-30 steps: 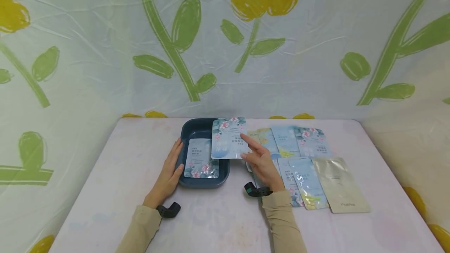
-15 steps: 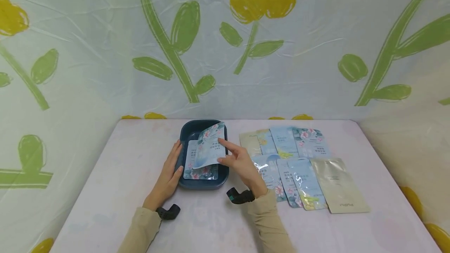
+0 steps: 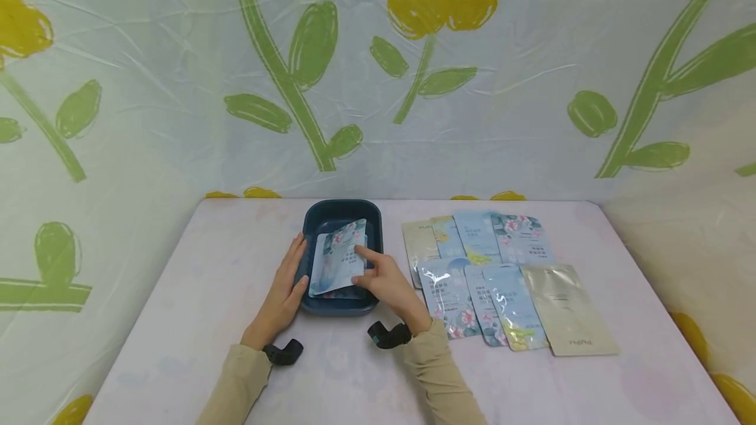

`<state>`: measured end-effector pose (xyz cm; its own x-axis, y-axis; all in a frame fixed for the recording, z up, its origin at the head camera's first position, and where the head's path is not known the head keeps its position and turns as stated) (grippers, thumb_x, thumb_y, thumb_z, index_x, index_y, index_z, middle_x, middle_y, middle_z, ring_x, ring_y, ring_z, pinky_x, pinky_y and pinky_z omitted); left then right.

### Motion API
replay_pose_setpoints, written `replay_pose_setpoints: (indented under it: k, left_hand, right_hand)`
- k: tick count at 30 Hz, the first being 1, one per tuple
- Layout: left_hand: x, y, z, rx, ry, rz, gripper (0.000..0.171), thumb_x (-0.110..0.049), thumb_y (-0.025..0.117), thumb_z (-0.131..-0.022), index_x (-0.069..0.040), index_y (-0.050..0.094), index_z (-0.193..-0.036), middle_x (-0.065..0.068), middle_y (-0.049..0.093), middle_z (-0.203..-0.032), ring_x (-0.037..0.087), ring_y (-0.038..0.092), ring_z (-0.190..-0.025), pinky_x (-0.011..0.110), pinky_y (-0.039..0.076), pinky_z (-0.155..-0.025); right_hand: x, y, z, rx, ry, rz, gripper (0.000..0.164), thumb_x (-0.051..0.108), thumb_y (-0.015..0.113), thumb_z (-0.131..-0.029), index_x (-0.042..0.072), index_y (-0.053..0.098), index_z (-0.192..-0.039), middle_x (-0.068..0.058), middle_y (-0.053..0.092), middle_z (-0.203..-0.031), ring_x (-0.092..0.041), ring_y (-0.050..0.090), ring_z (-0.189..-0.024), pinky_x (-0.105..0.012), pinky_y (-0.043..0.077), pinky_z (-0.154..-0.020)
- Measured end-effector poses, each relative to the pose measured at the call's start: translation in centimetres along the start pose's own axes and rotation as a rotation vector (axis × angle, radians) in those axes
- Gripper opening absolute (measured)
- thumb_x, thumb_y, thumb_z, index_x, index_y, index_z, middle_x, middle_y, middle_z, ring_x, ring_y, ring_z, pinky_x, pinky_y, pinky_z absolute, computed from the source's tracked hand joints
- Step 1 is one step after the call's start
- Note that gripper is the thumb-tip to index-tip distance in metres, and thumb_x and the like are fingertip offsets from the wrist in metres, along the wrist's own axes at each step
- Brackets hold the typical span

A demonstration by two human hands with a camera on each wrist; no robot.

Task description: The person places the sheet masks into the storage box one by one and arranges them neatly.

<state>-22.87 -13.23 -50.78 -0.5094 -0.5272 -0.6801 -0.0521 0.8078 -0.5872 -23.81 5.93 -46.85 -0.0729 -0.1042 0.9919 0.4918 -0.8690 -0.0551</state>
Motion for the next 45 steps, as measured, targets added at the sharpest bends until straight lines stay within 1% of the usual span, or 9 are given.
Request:
replay_pose_setpoints:
  k: [3,9,12,18,22,29,33,41,45]
  left_hand:
    - [0.1,0.0,-0.1,0.000,0.000,0.001,0.066,-0.014,0.049,-0.100,-0.005,0.019,-0.158,0.005,0.009,-0.167,0.026,0.006,-0.152,0.052,0.012,-0.121]
    - [0.2,0.1,0.1,-0.003,0.000,-0.005,0.069,-0.011,0.051,-0.097,-0.005,0.019,-0.158,0.007,0.010,-0.166,0.029,0.008,-0.152,0.057,0.013,-0.119]
    - [0.1,0.2,0.3,0.001,0.009,-0.004,0.069,-0.010,0.051,-0.097,-0.005,0.019,-0.158,0.008,0.010,-0.166,0.031,0.008,-0.152,0.056,0.013,-0.120]
    - [0.1,0.1,0.3,-0.005,0.005,-0.010,0.068,-0.011,0.051,-0.098,-0.006,0.019,-0.158,0.006,0.010,-0.166,0.030,0.008,-0.152,0.051,0.011,-0.121]
    - [0.3,0.1,0.2,-0.005,-0.003,-0.005,0.067,-0.014,0.050,-0.099,-0.006,0.019,-0.158,0.004,0.009,-0.167,0.027,0.007,-0.152,0.052,0.011,-0.121]
    - [0.4,0.3,0.2,0.000,-0.007,-0.007,0.068,-0.014,0.050,-0.099,-0.008,0.019,-0.159,0.003,0.008,-0.167,0.024,0.006,-0.152,0.052,0.011,-0.121]
    - [0.3,0.3,0.2,0.002,-0.005,-0.008,0.068,-0.013,0.050,-0.099,-0.008,0.019,-0.159,0.003,0.008,-0.167,0.024,0.006,-0.152,0.051,0.011,-0.121]
    - [0.3,0.2,0.1,-0.001,0.001,-0.012,0.068,-0.009,0.051,-0.097,-0.004,0.020,-0.158,0.007,0.010,-0.166,0.028,0.008,-0.152,0.050,0.011,-0.121]
    - [0.4,0.2,0.1,0.001,-0.003,-0.021,0.068,-0.010,0.052,-0.097,-0.004,0.021,-0.158,0.006,0.010,-0.166,0.027,0.008,-0.152,0.048,0.010,-0.122]
  right_hand:
    - [0.1,0.3,-0.1,0.006,0.012,0.000,0.065,-0.006,0.054,-0.095,-0.004,0.026,-0.154,-0.027,0.048,-0.144,-0.036,0.058,-0.121,-0.038,0.051,-0.099]
    - [-0.3,0.4,0.0,-0.046,0.036,0.082,0.062,0.014,0.057,-0.100,-0.006,0.030,-0.152,-0.028,0.043,-0.147,-0.037,0.052,-0.129,-0.048,0.043,-0.106]
    - [-0.4,0.2,0.1,-0.056,0.031,0.090,0.062,0.017,0.057,-0.100,-0.007,0.031,-0.151,-0.028,0.042,-0.148,-0.038,0.050,-0.130,-0.052,0.039,-0.109]
    - [-0.7,0.2,0.1,-0.021,0.048,-0.016,0.066,0.023,0.054,-0.102,-0.010,0.025,-0.151,-0.028,0.031,-0.155,-0.039,0.034,-0.141,-0.052,0.030,-0.114]
    - [-0.7,0.5,0.1,-0.024,0.103,-0.064,0.071,0.027,0.054,-0.102,-0.010,0.020,-0.152,-0.025,0.019,-0.160,-0.038,0.020,-0.147,-0.053,0.023,-0.117]
    - [-0.7,1.1,0.5,-0.034,0.207,-0.088,0.079,0.030,0.055,-0.102,-0.010,0.011,-0.154,-0.024,0.007,-0.163,-0.039,0.004,-0.150,-0.055,0.012,-0.119]
    - [-0.9,1.2,0.7,-0.030,0.245,-0.111,0.085,0.034,0.055,-0.101,-0.008,0.004,-0.155,-0.023,0.000,-0.163,-0.039,-0.001,-0.150,-0.057,0.008,-0.119]
    - [-1.1,1.2,0.4,-0.006,0.229,-0.259,0.083,0.029,0.050,-0.104,-0.009,-0.004,-0.154,-0.023,-0.008,-0.163,-0.038,-0.009,-0.150,-0.054,0.000,-0.120]
    - [-1.4,1.1,0.2,-0.007,0.231,-0.289,0.083,0.030,0.050,-0.103,-0.009,-0.004,-0.154,-0.023,-0.007,-0.163,-0.039,-0.010,-0.150,-0.055,-0.002,-0.120]
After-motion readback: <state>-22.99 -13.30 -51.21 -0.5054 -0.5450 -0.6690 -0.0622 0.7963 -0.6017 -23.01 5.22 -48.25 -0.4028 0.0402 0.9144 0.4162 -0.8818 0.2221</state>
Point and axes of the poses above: each hand's wrist, its own z-axis away from the middle knuckle, its own y-axis out of the palm, x = y × z, the point moved 8 cm from there along -z, towards the middle knuckle
